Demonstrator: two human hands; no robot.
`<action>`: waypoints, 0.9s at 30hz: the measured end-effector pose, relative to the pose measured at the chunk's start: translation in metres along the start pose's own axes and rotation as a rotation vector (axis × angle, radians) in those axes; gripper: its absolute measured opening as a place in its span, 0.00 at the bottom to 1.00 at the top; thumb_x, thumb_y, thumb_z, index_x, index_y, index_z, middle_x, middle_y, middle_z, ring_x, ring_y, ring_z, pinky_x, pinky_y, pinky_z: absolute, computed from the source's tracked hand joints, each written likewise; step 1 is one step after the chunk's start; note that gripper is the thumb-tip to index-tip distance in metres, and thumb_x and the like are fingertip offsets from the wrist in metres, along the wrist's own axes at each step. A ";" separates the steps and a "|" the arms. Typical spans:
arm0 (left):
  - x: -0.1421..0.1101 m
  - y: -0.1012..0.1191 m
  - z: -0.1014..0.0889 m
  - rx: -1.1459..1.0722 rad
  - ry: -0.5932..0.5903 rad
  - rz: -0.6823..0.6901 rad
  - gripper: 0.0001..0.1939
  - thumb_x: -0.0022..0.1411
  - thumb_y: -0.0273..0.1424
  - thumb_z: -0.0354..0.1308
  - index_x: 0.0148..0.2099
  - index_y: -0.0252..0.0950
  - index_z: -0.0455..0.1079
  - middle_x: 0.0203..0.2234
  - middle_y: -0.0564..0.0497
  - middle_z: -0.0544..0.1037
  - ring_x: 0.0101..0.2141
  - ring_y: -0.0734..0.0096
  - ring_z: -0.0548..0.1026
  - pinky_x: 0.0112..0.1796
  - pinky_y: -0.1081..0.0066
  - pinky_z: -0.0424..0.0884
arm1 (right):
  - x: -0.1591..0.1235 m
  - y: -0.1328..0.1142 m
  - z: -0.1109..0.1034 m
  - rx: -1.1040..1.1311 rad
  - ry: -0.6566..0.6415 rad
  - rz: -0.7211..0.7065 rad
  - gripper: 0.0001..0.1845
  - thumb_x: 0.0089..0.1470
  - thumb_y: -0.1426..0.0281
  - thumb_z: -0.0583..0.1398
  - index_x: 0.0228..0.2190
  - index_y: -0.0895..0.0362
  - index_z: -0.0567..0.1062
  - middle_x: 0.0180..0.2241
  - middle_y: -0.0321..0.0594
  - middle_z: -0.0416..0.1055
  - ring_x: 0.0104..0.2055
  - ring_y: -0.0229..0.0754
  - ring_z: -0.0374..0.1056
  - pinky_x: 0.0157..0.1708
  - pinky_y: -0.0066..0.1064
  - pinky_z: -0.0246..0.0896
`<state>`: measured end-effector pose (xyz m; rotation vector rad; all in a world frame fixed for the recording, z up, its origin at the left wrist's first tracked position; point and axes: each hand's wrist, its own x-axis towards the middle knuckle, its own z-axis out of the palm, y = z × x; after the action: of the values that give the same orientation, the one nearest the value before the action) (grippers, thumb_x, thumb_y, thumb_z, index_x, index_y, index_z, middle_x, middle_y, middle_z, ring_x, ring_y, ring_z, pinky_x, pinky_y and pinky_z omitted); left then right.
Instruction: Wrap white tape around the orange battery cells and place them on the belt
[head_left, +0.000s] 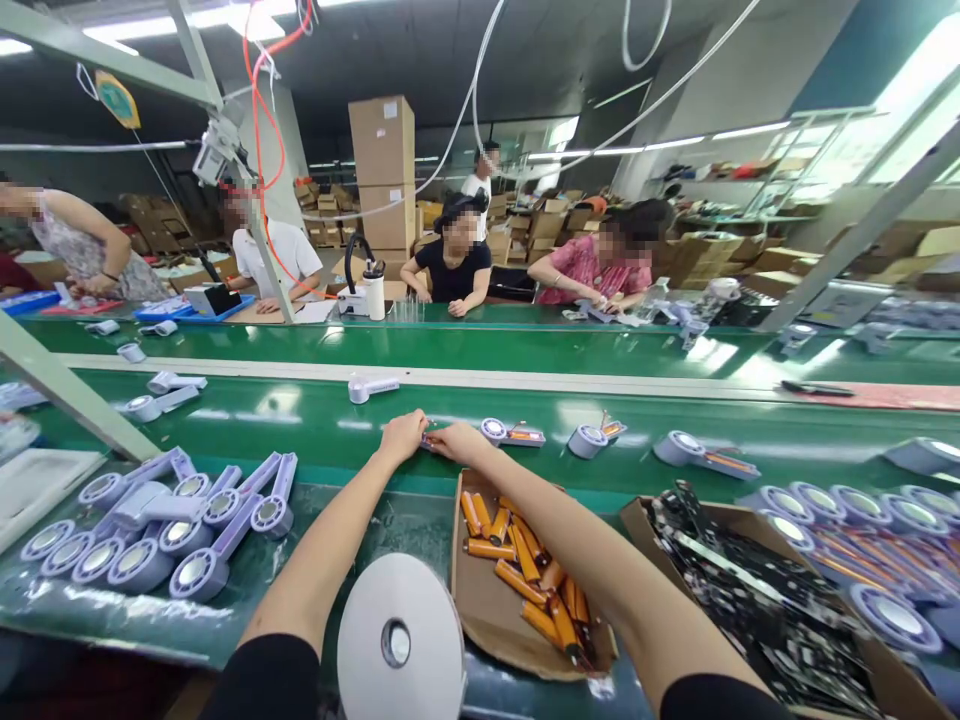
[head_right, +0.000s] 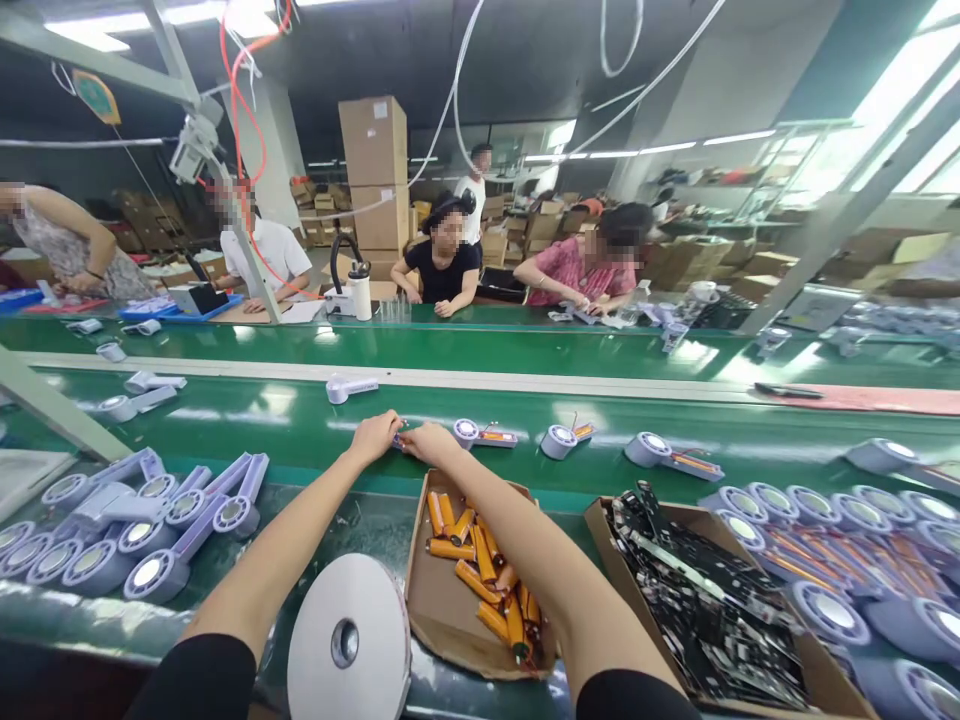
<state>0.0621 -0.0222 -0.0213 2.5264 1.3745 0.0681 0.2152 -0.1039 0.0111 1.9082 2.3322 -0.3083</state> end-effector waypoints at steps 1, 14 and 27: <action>-0.001 0.001 0.000 -0.002 0.001 0.003 0.23 0.78 0.41 0.40 0.59 0.34 0.69 0.51 0.43 0.77 0.51 0.71 0.76 0.56 0.67 0.70 | -0.002 -0.001 0.001 -0.004 0.010 0.023 0.22 0.74 0.60 0.53 0.61 0.51 0.76 0.53 0.48 0.79 0.55 0.52 0.76 0.55 0.47 0.71; -0.097 0.025 -0.057 -0.022 0.016 0.097 0.31 0.75 0.34 0.42 0.76 0.31 0.55 0.72 0.37 0.55 0.74 0.61 0.52 0.75 0.53 0.51 | -0.108 -0.005 -0.037 0.228 0.130 0.074 0.28 0.72 0.70 0.53 0.70 0.58 0.66 0.68 0.50 0.65 0.69 0.51 0.64 0.70 0.43 0.57; -0.339 -0.042 0.010 0.108 0.361 0.577 0.29 0.58 0.47 0.67 0.58 0.39 0.73 0.63 0.43 0.69 0.67 0.50 0.62 0.64 0.52 0.69 | -0.287 -0.112 0.054 1.055 -0.110 0.164 0.30 0.55 0.53 0.69 0.53 0.57 0.81 0.36 0.42 0.82 0.32 0.44 0.76 0.33 0.32 0.69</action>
<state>-0.1573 -0.2842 -0.0131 3.0276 0.7102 0.5967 0.1617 -0.4109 0.0299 2.2915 2.0482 -1.8453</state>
